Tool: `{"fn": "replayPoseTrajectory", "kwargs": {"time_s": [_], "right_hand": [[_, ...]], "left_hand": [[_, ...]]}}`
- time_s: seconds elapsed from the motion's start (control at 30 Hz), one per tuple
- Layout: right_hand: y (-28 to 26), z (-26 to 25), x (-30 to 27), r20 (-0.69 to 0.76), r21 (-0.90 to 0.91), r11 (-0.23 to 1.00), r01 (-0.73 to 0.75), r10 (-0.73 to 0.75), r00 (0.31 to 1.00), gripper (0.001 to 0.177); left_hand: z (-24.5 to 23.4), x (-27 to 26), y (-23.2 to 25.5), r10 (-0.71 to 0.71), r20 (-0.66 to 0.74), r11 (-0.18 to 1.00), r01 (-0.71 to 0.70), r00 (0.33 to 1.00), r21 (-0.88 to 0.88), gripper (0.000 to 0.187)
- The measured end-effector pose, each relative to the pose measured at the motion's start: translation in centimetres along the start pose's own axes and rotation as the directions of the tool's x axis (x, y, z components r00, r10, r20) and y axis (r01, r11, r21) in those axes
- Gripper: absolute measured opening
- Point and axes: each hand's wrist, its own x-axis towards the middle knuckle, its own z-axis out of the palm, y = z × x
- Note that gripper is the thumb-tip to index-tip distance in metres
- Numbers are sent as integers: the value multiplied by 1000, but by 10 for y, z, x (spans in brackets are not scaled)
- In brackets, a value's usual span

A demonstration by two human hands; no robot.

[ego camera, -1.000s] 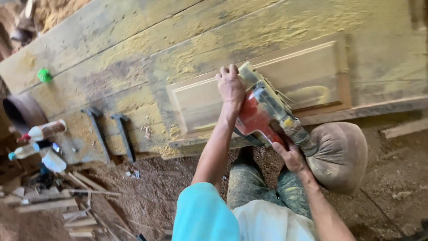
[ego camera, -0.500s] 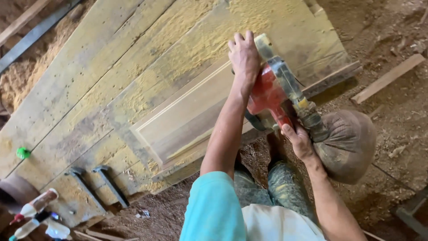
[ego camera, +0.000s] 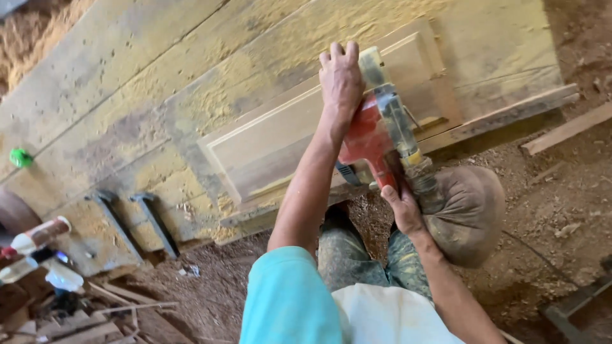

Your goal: Using a power belt sander to smooth the surface of a wooden panel on a workbench.

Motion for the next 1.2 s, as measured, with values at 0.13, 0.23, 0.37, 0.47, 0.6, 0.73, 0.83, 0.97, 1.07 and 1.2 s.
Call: {"fn": "replayPoseTrajectory", "kwargs": {"time_s": [0.13,0.23,0.37,0.47,0.6,0.73,0.83,0.97,1.07,1.2], "right_hand": [[8,39,-17,111,-75,963,258,-249,962,73],[9,61,-22,210,-87,956,280,-257,943,69],[-3,75,-34,319,-125,971,205,-157,935,72],[24,49,-41,231,-393,916,78,16,973,79],[1,-14,-99,215,-413,904,109,-19,976,72],[-52,-65,-166,-91,-485,845,-223,205,975,69],[-40,-99,-207,-361,-561,723,-404,225,905,67],[8,-139,-215,-575,-522,596,-610,282,768,80],[72,-184,-199,-606,-510,572,-643,291,740,78],[139,-227,-177,-543,-530,507,-679,413,732,74]], "left_hand": [[-19,-47,-64,-49,-52,998,47,997,-43,25],[-35,-77,-111,-115,-124,990,104,986,-93,23],[-56,-114,-157,-355,60,915,360,933,-184,30],[-45,-154,-178,-273,-48,950,262,961,-168,35],[-17,-182,-128,-322,91,926,333,943,-180,37],[-27,-165,-43,-55,391,803,273,919,-530,46],[-6,-129,-46,110,209,844,20,972,-536,53],[-44,-65,-109,-31,109,999,33,994,-20,90],[14,-54,-168,113,129,993,-116,985,17,90],[-20,-13,-159,-44,373,993,-1,927,122,89]]}}
